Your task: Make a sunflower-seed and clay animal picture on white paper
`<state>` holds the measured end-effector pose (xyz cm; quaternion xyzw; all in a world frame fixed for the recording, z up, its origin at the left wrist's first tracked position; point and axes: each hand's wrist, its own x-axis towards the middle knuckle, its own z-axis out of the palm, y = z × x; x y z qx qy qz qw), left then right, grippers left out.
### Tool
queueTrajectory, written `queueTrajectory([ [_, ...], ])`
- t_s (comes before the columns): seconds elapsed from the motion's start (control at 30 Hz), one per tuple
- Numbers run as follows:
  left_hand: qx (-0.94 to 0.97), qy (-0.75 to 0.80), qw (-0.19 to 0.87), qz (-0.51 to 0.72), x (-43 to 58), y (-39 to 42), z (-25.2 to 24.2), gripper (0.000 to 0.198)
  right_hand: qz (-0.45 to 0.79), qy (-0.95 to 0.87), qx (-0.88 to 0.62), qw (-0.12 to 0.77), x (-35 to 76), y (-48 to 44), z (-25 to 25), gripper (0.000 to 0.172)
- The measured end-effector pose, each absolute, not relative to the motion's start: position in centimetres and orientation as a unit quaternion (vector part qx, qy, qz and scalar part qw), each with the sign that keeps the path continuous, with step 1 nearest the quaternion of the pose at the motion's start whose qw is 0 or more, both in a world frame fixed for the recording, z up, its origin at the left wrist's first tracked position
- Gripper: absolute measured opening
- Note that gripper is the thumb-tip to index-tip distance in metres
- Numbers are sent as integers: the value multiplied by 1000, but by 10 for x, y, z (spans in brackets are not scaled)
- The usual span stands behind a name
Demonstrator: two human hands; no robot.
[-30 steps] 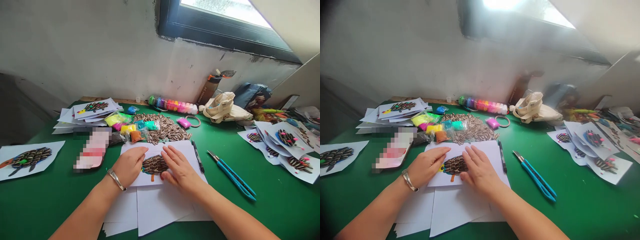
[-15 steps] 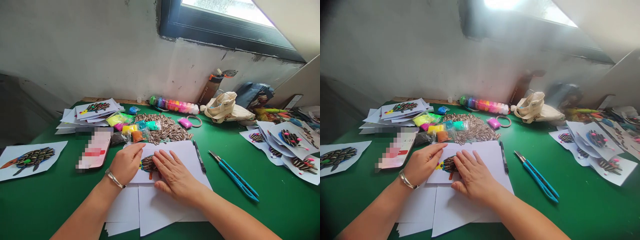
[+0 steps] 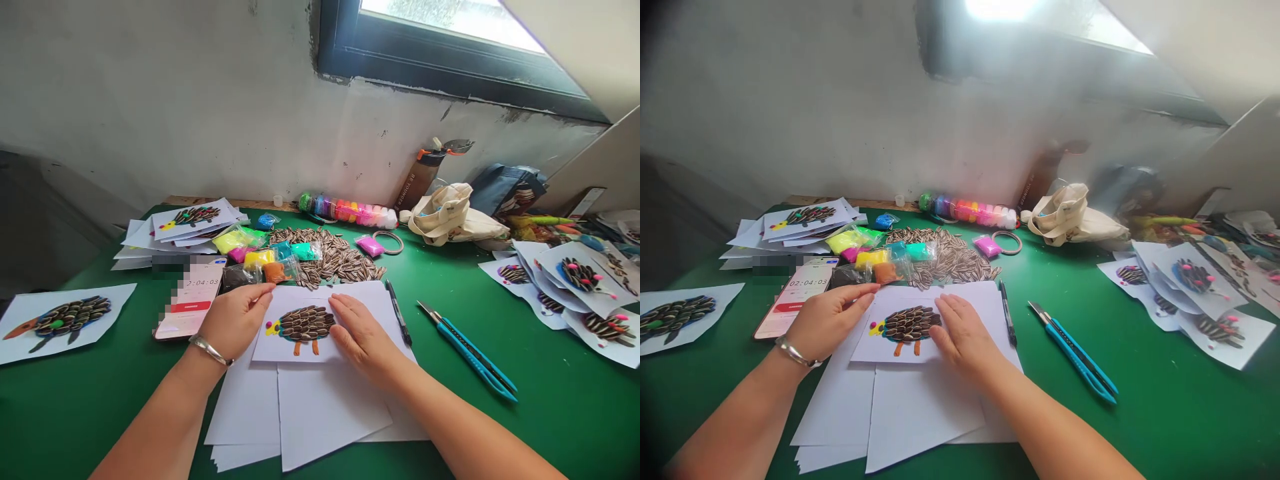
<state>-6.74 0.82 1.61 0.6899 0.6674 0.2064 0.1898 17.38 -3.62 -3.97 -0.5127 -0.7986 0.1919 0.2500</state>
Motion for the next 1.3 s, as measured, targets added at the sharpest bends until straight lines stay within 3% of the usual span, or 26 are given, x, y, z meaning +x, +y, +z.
queueTrajectory([
  [0.17, 716, 666, 206, 51, -73, 10, 16, 42, 220, -777, -530, 259, 175, -34, -39, 48],
  [0.3, 729, 656, 193, 18, -73, 9, 13, 43, 230, -774, -530, 258, 178, -31, -41, 47],
  [1.13, 747, 639, 171, 66, -63, 9, 2, 36, 209, -780, -538, 242, 185, -17, -34, 37],
  [1.3, 740, 642, 187, 79, -63, 11, 1, 34, 84, -743, -632, 203, 206, 40, -14, 30],
])
